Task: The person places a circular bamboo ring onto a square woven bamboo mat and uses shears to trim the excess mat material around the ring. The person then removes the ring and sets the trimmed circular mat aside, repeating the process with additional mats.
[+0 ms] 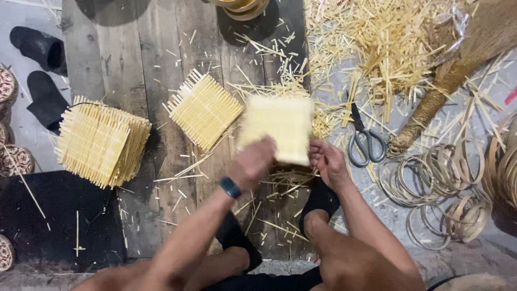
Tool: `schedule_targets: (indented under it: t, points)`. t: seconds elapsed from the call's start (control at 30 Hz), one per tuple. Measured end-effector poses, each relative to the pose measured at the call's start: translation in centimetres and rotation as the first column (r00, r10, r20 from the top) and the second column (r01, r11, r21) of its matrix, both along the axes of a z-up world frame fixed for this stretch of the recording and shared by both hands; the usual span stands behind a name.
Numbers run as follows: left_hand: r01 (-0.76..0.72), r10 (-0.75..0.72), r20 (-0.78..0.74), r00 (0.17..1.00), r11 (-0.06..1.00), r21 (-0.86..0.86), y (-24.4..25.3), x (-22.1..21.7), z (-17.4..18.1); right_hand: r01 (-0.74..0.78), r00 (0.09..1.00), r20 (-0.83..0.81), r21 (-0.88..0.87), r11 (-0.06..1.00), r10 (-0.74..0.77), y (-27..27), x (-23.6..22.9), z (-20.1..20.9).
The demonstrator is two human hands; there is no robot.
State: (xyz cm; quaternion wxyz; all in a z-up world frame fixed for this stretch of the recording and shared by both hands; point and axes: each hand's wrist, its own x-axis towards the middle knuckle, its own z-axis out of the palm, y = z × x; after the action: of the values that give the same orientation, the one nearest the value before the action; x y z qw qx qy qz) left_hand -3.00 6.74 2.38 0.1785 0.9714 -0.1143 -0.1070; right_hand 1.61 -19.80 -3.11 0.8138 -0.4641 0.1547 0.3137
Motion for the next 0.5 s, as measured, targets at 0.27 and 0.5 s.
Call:
schedule_targets:
  t: [0.27, 0.5]
  points:
    - [-0.031, 0.131, 0.252, 0.959, 0.93, -0.366, -1.6, -2.2, -0.7, -0.049, 0.973, 0.182, -0.426, 0.903, 0.139, 1.5, 0.3, -2.3]
    - [-0.857, 0.511, -0.69, 0.513, 0.252, -0.45, 2.6, 1.3, -5.9, 0.005, 0.959, 0.218, -0.658, 0.753, 0.184, 2.1, 0.5, -3.0]
